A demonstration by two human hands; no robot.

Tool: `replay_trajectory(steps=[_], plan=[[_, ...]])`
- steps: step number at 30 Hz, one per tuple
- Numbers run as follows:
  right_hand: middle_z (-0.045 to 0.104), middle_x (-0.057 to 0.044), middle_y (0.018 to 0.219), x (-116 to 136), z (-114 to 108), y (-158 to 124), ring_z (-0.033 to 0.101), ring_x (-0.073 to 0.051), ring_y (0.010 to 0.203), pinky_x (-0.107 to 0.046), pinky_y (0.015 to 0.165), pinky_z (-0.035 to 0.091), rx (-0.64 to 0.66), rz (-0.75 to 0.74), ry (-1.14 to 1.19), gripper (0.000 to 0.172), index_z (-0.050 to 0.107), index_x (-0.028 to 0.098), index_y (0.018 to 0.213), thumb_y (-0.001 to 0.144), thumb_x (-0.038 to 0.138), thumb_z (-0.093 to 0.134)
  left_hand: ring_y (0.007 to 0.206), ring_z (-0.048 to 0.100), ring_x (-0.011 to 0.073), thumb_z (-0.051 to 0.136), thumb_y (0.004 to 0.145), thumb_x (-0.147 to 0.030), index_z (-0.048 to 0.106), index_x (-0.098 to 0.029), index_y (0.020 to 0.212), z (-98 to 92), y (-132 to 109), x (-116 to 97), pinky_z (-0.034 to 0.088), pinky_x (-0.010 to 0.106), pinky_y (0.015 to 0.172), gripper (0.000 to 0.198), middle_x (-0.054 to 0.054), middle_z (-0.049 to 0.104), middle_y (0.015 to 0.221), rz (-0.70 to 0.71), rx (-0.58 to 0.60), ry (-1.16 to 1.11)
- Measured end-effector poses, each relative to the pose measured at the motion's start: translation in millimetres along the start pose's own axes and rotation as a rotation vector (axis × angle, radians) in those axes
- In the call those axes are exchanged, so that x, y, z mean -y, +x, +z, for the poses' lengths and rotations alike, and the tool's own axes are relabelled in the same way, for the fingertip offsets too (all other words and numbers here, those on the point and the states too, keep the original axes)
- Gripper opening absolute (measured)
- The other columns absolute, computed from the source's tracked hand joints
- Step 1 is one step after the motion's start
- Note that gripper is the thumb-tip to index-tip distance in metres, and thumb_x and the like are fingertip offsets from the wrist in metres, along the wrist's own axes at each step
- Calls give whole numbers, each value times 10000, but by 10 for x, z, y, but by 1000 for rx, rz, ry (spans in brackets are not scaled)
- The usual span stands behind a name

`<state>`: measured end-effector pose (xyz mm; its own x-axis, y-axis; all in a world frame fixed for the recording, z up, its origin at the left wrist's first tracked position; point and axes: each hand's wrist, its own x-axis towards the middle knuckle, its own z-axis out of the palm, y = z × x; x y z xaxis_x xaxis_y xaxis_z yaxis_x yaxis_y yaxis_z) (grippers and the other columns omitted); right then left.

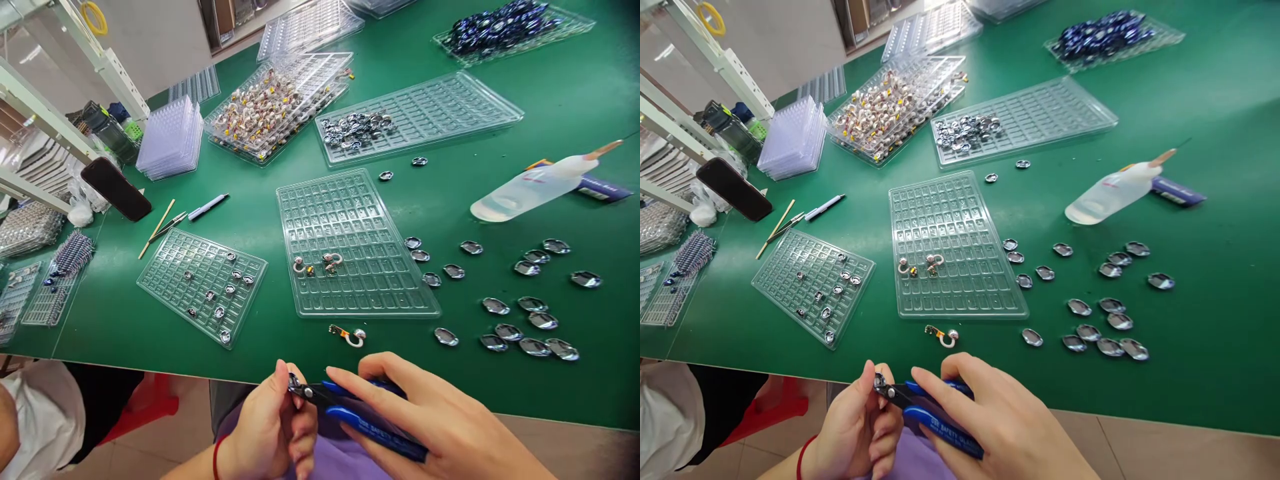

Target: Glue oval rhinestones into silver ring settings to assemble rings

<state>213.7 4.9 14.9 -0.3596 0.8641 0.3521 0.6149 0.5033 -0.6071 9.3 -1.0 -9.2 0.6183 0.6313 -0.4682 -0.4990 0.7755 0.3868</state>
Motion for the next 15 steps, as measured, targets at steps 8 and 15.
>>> replay_trajectory(steps=[8, 15], plan=[[658, -91, 878, 40, -55, 83, 669, -165, 709, -269, 606, 555, -54, -112, -154, 285, 684, 192, 1099, 974, 286, 445, 282, 201, 49, 398, 919, -659, 416, -236, 765, -12, -13, 1, 332, 149, 264, 450, -96, 421, 515, 12, -72, 57], [684, -99, 852, 38, -65, 97, 661, -177, 693, -288, 577, 522, -43, -187, -268, 320, 692, 168, 1087, 975, 213, 396, 293, 230, 42, 452, 882, -685, 400, -234, 751, 27, -6, -10, 338, 144, 262, 473, -94, 437, 519, -13, -154, 103]])
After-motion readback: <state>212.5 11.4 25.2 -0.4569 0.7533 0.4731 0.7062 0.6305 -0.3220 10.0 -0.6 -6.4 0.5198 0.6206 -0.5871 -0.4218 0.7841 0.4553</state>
